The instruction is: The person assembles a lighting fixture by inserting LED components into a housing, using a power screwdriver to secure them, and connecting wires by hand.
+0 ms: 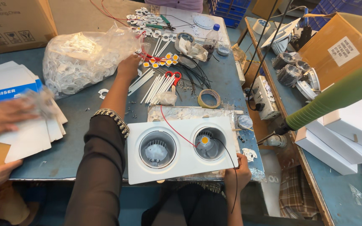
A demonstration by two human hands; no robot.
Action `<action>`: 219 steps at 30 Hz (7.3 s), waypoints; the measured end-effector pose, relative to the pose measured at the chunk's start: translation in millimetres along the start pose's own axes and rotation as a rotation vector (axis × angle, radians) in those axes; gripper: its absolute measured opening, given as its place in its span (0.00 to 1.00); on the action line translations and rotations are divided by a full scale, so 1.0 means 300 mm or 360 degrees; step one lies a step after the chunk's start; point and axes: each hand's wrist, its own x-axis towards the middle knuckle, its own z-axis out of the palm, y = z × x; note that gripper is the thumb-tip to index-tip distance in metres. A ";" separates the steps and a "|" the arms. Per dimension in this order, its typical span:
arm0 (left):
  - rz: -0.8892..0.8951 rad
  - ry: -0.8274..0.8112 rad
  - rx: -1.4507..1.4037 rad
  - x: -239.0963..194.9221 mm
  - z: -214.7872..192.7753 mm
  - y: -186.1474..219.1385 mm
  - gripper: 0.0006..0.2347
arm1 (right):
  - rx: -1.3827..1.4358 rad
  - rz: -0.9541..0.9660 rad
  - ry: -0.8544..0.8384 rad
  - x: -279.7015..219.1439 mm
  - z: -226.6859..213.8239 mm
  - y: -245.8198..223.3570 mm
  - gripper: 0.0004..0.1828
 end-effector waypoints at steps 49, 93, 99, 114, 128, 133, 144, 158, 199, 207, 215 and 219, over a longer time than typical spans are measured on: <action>-0.0739 0.0740 -0.0906 0.143 0.058 0.116 0.05 | -0.0124 -0.0006 0.0037 -0.032 0.012 0.046 0.10; -0.0220 0.0462 0.0667 0.204 -0.083 0.159 0.21 | -0.0024 -0.0057 0.0132 -0.036 0.030 0.068 0.09; -0.0835 -0.0946 0.1150 0.296 -0.260 0.014 0.11 | -0.0026 -0.0089 0.0149 -0.036 0.036 0.083 0.08; -0.0907 -0.0928 0.0494 0.155 -0.370 -0.228 0.16 | 0.0020 -0.0114 0.0149 -0.034 0.023 0.068 0.08; -0.0500 -0.0477 0.0611 0.081 -0.171 -0.171 0.11 | 0.0057 -0.0098 0.0138 -0.034 0.021 0.052 0.07; -0.0553 -0.0192 0.0573 0.045 -0.080 -0.128 0.09 | -0.0007 -0.0123 0.0149 -0.032 0.020 0.048 0.06; -0.0556 0.0056 0.0293 -0.035 -0.136 -0.147 0.06 | 0.0036 -0.0125 0.0141 -0.030 0.012 0.034 0.05; -0.0157 0.0394 -0.1383 -0.418 -0.790 0.528 0.06 | 0.0745 0.0184 -0.0133 0.001 -0.009 0.142 0.05; 0.0411 -0.0007 -0.0346 -0.713 -0.700 1.155 0.02 | -0.0457 -0.0699 -0.1355 0.251 -0.005 -0.418 0.06; 0.0481 0.0023 -0.0147 -0.716 -0.677 1.187 0.00 | 0.0103 -0.0703 -0.0794 0.232 -0.092 -0.418 0.09; 0.0655 -0.0079 0.0257 -0.679 -0.671 1.225 0.01 | 0.0715 0.0143 -0.0608 0.237 -0.147 -0.132 0.15; 0.0744 -0.0094 0.0282 -0.669 -0.662 1.221 0.02 | 0.0907 0.0142 -0.1011 0.205 -0.090 -0.080 0.21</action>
